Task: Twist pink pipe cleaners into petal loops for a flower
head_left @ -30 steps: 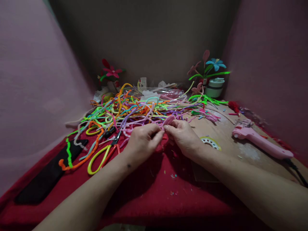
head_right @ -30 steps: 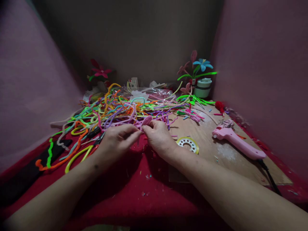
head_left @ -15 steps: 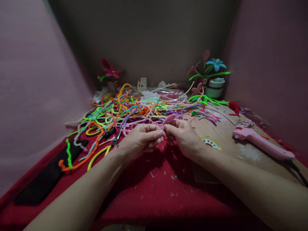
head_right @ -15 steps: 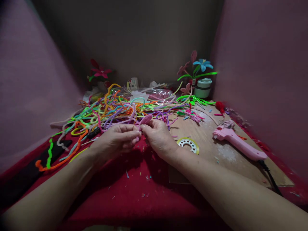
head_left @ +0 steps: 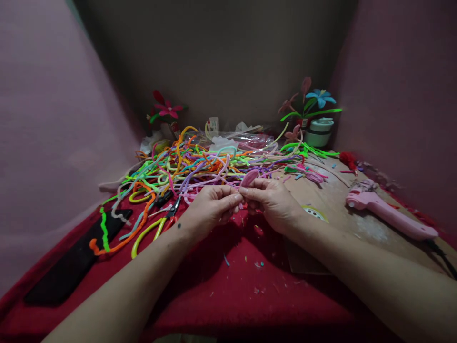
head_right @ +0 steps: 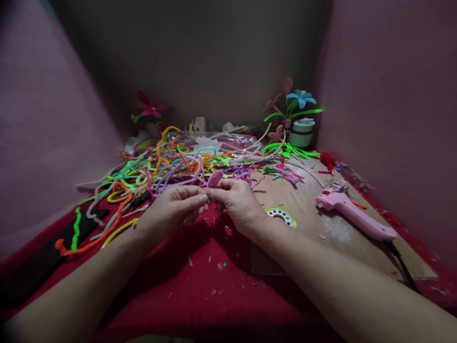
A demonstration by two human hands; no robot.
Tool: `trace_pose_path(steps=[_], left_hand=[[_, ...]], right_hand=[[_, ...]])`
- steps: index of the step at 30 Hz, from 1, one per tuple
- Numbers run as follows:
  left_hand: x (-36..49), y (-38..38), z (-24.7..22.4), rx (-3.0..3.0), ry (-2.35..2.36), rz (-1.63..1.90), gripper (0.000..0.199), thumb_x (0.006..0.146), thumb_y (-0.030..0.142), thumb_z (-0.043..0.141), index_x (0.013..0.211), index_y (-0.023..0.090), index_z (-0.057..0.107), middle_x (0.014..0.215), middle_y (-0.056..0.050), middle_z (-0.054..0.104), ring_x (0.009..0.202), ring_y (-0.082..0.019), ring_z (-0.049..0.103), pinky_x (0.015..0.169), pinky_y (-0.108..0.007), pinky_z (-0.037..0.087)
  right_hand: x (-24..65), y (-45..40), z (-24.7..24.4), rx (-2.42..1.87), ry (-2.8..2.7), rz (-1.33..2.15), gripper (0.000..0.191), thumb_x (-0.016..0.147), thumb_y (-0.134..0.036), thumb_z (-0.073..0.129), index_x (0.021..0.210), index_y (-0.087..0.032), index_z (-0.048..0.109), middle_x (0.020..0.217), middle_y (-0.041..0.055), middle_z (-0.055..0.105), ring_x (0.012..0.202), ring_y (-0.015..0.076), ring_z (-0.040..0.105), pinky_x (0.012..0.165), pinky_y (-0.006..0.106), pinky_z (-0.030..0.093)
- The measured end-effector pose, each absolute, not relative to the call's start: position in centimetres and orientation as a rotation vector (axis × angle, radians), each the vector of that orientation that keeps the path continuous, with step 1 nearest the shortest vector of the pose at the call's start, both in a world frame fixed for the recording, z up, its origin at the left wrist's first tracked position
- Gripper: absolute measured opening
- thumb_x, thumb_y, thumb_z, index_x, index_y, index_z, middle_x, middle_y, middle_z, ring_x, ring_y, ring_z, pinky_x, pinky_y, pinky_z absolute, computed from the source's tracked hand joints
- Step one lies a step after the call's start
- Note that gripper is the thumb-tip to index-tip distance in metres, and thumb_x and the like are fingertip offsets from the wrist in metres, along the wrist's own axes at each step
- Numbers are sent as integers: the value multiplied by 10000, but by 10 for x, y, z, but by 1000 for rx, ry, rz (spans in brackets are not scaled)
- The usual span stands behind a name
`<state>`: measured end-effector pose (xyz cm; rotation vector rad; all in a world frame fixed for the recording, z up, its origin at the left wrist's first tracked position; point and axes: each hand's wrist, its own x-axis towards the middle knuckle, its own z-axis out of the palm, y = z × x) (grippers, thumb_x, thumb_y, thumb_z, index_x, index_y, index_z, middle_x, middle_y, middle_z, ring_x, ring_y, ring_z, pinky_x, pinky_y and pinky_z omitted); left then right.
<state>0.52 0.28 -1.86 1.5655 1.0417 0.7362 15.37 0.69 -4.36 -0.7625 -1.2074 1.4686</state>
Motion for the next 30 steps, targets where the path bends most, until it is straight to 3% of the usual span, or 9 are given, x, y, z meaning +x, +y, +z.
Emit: trace_pose_path(steps=[5, 8, 15, 19, 26, 30], left_hand=[[14, -2, -32, 2307, 1347, 899, 176, 799, 221, 460, 636, 162, 489, 598, 11, 480, 548, -103, 412, 538, -231, 324], [15, -3, -35, 2572, 1442, 827, 150, 816, 181, 418, 695, 165, 507, 647, -14, 533, 587, -128, 462, 577, -255, 345], [13, -3, -38, 2642, 1492, 711, 105, 824, 136, 405, 794, 175, 497, 707, -41, 620, 600, -145, 566, 559, -240, 390], [16, -5, -42, 2792, 1628, 453, 149, 849, 122, 346, 875, 153, 490, 688, -75, 627, 547, -173, 589, 477, -248, 353], [23, -9, -36, 2628, 1740, 355, 173, 856, 167, 317, 834, 158, 488, 621, -85, 613, 558, -202, 602, 496, -262, 353], [23, -6, -31, 2105, 1514, 501, 196, 812, 188, 309, 671, 190, 444, 524, -29, 575, 412, -136, 515, 433, -227, 338]], right_hand=[[149, 3, -46, -972, -1208, 1369, 200, 689, -307, 618, 600, -159, 517, 451, -57, 446, 392, 64, 362, 404, 218, 244], [148, 0, -44, -994, -1188, 1367, 186, 681, -309, 618, 629, -158, 523, 469, -54, 466, 399, 68, 379, 407, 217, 259], [148, 0, -40, -1003, -1155, 1343, 174, 685, -301, 601, 618, -165, 514, 447, -67, 435, 385, 68, 357, 399, 219, 252], [148, 2, -43, -1054, -1183, 1303, 165, 709, -305, 575, 647, -162, 524, 450, -66, 421, 394, 70, 334, 397, 217, 232], [149, 4, -45, -1018, -1244, 1127, 124, 705, -271, 556, 668, -155, 537, 575, -41, 470, 534, 92, 381, 504, 221, 316], [149, 3, -47, -1006, -1371, 929, 119, 767, -271, 514, 692, -179, 510, 610, -30, 465, 575, 114, 403, 570, 244, 340]])
